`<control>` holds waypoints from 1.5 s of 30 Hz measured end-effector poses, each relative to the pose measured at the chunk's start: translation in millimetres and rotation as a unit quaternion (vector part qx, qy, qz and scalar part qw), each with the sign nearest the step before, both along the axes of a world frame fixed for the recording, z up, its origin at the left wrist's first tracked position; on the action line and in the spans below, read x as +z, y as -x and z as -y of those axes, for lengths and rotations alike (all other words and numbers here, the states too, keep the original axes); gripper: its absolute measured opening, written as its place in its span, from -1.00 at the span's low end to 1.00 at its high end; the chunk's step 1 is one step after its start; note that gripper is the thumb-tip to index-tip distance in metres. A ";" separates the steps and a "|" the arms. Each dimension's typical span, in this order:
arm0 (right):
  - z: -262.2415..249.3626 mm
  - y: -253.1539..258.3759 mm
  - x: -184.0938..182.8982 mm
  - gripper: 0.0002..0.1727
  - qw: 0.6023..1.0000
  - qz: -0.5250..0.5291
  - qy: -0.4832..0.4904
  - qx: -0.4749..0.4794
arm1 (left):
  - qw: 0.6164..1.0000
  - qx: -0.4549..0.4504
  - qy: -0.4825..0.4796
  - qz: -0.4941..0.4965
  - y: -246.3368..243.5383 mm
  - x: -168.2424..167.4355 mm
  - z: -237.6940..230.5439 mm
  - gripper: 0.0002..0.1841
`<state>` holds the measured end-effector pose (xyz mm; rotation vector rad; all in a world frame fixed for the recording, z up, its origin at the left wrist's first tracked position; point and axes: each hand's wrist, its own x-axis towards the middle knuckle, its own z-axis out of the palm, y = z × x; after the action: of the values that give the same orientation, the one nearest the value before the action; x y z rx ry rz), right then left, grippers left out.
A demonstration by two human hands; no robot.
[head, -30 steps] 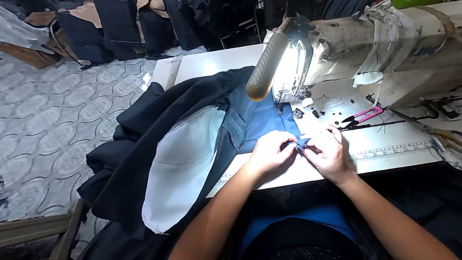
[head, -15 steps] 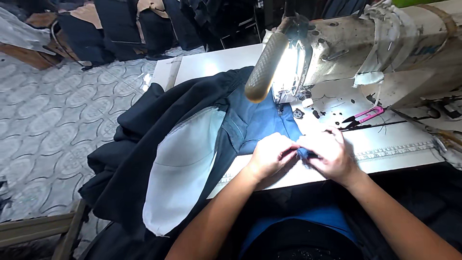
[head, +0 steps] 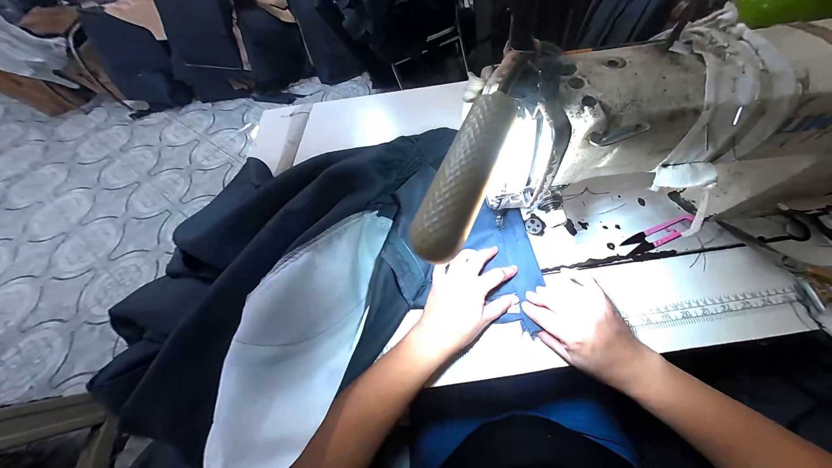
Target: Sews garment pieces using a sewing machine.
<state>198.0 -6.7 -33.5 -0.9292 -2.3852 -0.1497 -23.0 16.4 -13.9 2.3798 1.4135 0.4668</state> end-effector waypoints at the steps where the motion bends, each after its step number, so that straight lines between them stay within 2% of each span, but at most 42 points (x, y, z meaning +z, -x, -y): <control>1: -3.1 1.6 1.0 -0.68 1.000 0.000 0.003 -0.004 | 0.999 0.000 0.037 -0.006 0.7 7.9 -3.6 -0.52; 2: -6.2 2.8 1.9 -0.67 1.000 0.002 0.011 -0.009 | 0.998 -0.001 0.060 -0.011 1.6 12.0 -8.0 -0.50; 5: -16.7 4.9 9.0 -0.68 0.998 0.024 0.053 -0.003 | 1.000 0.005 -0.001 0.029 4.5 -4.7 -18.9 -0.55; 9: -30.1 4.2 14.7 -0.67 0.995 0.043 0.086 0.014 | 0.999 0.000 -0.002 0.052 6.2 -4.6 -28.4 -0.59; 15: -56.4 8.2 17.8 -0.68 0.992 0.067 0.107 0.030 | 1.000 0.009 0.009 0.014 16.5 -23.9 -55.0 -0.52; 19: -61.8 3.8 3.1 -0.73 0.989 -0.025 0.145 0.030 | 0.991 -0.075 -0.105 0.037 14.0 -28.1 -53.7 -0.64; 20: -61.6 3.3 4.1 -0.74 0.983 -0.058 0.173 0.018 | 0.987 -0.115 -0.102 0.043 12.3 -21.1 -49.4 -0.65; 22: -61.8 3.8 9.8 -0.78 0.965 -0.136 0.222 -0.011 | 0.987 -0.153 -0.020 0.052 7.5 -2.7 -39.5 -0.58; 25: -61.3 10.6 23.0 -0.81 0.921 -0.218 0.313 -0.086 | 0.993 -0.107 0.023 0.040 0.7 5.0 -38.0 -0.63; 27: -61.4 14.2 30.0 -0.69 0.886 -0.238 0.374 -0.133 | 0.993 -0.062 0.011 0.099 -3.0 -5.9 -43.5 -0.69; 29: -65.9 13.8 30.2 -0.44 0.868 -0.245 0.412 -0.134 | 0.985 -0.016 0.056 0.160 -4.9 -4.6 -49.9 -0.75; 31: -69.9 9.7 24.2 -0.17 0.861 -0.240 0.437 -0.097 | 0.976 0.019 0.119 0.184 -6.2 0.9 -54.3 -0.79; 33: -70.2 9.2 22.0 -0.07 0.864 -0.229 0.441 -0.088 | 0.967 0.038 0.152 0.200 -7.1 -0.6 -59.6 -0.80; 34: -69.4 10.0 21.4 -0.12 0.869 -0.225 0.431 -0.090 | 0.964 0.040 0.164 0.206 -7.3 -2.1 -61.9 -0.80; 36: -66.9 12.0 21.3 -0.38 0.888 -0.224 0.390 -0.099 | 0.961 0.045 0.171 0.214 -9.3 -2.9 -61.4 -0.82; 39: -65.7 14.3 22.4 -0.80 0.904 -0.265 0.315 -0.117 | 0.973 0.051 0.104 0.201 -15.8 0.3 -52.2 -0.84; 41: -65.6 13.5 19.1 -0.89 0.901 -0.308 0.284 -0.111 | 0.977 0.047 0.058 0.200 -18.9 -0.6 -47.9 -0.85; 45: -67.5 14.9 11.5 -0.89 0.922 -0.320 0.201 -0.090 | 0.975 0.031 -0.002 0.220 -18.4 -6.3 -48.8 -0.88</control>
<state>183.1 60.7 -22.0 -1.1629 -1.7396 0.5218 -4.7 65.2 -20.2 2.0644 1.2787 0.9466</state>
